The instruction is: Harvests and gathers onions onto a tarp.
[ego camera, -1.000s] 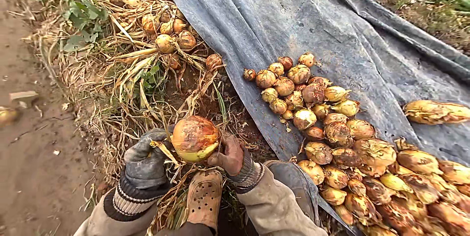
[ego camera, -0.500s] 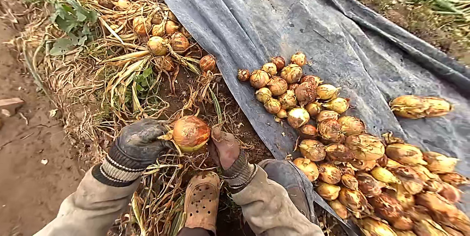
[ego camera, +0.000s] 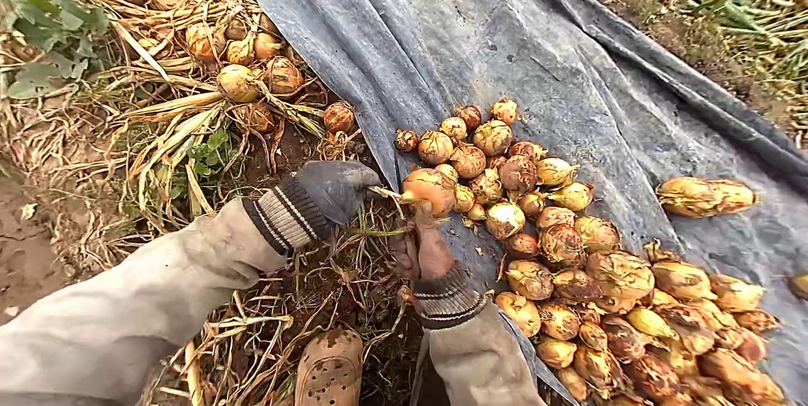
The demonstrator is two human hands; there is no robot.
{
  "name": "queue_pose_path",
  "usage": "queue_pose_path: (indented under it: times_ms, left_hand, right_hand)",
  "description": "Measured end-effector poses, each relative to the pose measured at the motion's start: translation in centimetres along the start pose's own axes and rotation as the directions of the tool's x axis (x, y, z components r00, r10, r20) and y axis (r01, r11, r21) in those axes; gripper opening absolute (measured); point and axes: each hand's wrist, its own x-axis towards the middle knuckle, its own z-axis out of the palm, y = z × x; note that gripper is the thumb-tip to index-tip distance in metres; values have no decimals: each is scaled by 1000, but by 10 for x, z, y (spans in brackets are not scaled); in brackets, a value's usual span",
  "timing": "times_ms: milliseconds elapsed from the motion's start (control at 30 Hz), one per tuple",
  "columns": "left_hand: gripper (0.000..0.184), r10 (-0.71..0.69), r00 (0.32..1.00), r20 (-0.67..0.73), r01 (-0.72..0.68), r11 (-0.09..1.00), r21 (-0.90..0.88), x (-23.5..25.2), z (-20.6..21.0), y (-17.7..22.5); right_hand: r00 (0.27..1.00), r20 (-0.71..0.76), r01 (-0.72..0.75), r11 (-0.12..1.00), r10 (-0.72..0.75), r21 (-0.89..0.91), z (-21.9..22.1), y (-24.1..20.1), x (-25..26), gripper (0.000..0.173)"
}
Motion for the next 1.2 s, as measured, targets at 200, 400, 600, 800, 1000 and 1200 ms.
queue_pose_path:
  times_ms: [200, 400, 600, 800, 1000, 1200]
  left_hand:
    - [50, -584, 811, -15, 578, 799, 165, 121, -10, -123]
    - [73, -680, 733, -24, 679, 734, -18, 122, 49, -165]
    - [110, -635, 753, -175, 507, 728, -462, 69, 48, -127]
    - [113, -332, 932, -143, 144, 704, -696, -54, 33, -28]
    - [86, -454, 888, -73, 222, 563, -796, -154, 16, 22]
    - [41, -414, 865, -284, 279, 867, -413, -217, 30, 12]
  right_hand:
    - [901, -174, 411, 910, -397, 54, -34, -19, 33, 52]
    - [998, 17, 61, 708, -69, -703, -10, 10, 36, 62]
    - [999, -12, 20, 711, -40, -703, -7, 21, 37, 56]
    - [936, 224, 352, 718, -273, -600, 7, 12, 6, 95]
    - [835, 398, 535, 728, -380, -428, 35, 29, -36, 88]
    - [921, 328, 363, 768, -211, -528, 55, 44, -58, 71]
